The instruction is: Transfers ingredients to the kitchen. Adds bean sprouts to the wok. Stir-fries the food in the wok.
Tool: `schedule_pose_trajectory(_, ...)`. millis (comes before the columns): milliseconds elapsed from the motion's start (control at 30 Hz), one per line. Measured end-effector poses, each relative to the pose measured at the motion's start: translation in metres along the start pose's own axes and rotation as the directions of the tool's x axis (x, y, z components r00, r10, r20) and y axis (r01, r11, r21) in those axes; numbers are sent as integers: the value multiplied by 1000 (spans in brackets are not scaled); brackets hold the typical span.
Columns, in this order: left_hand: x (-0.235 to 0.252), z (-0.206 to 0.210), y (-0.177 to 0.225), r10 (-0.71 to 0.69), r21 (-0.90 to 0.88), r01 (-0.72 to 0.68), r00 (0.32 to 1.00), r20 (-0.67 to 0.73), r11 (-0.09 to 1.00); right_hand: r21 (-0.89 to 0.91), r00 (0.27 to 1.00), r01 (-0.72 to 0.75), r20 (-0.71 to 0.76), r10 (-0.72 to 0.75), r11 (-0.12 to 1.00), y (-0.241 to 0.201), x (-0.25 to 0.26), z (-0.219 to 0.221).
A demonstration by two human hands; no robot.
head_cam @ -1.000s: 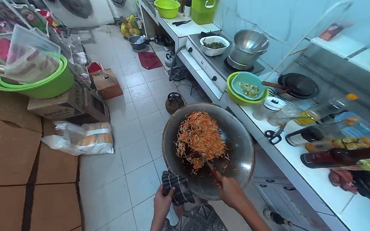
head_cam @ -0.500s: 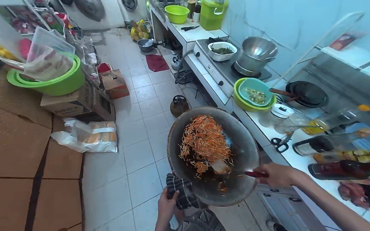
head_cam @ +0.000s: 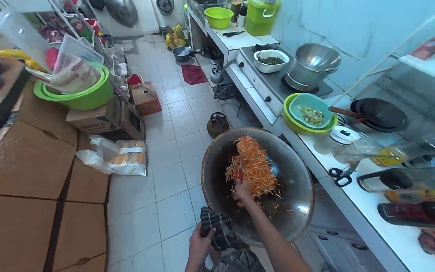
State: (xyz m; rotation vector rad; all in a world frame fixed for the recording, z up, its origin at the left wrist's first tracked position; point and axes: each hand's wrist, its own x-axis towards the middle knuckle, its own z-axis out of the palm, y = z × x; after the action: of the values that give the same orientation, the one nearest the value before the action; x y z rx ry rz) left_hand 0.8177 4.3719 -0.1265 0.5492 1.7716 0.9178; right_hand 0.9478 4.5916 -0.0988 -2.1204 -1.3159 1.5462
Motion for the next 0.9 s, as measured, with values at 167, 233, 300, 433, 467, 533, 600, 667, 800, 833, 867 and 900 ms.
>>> schedule_pose_trajectory(167, 2, 2, -4, 9, -15, -9, 1000, -12, 1000, 595, 984, -177, 121, 130, 784, 12, -76, -102)
schedule_pose_trajectory(233, 3, 3, -2, 12, -21, -12, 999, -30, 1000, 373, 987, -137, 133, 94, 917, 8, -93, -151)
schedule_pose_trajectory(300, 2, 5, 0, -2, -13, 1, 999, -49, 1000, 0, 997, -37, 69, 37, 999, -1, -86, -175)
schedule_pose_trajectory(433, 2, 9, -3, 6, -1, -6, 997, -79, 1000, -578, 995, -42, 49, 86, 815, -7, -64, -143)
schedule_pose_trajectory(467, 1, 9, -3, 13, -2, -13, 996, -89, 1000, -637, 989, -28, 92, 112, 771, 3, -76, -123)
schedule_pose_trajectory(533, 6, 9, 0, 32, -24, -34, 993, -112, 999, -703, 973, 37, 188, 135, 710, 20, -102, -98)
schedule_pose_trajectory(600, 1, 10, -8, 19, -52, -25, 992, -122, 998, -730, 933, 115, 312, 178, 673, 39, -128, -108)
schedule_pose_trajectory(667, 4, 7, -6, 34, -61, -42, 991, -129, 997, -748, 895, 172, 390, 215, 641, 34, -134, -150)
schedule_pose_trajectory(800, 7, 2, -3, 51, -64, -63, 985, -165, 996, -915, 900, 117, 262, 348, 386, 0, -133, -219)
schedule_pose_trajectory(833, 9, 1, -1, 49, -66, -61, 983, -175, 996, -941, 910, 103, 219, 351, 322, -10, -129, -221)
schedule_pose_trajectory(867, 10, 0, 0, 49, -64, -61, 983, -175, 996, -952, 927, 89, 187, 326, 292, -17, -121, -217)
schedule_pose_trajectory(900, 11, 0, 1, 55, -57, -66, 984, -172, 996, -953, 945, 82, 167, 281, 290, -19, -104, -210)
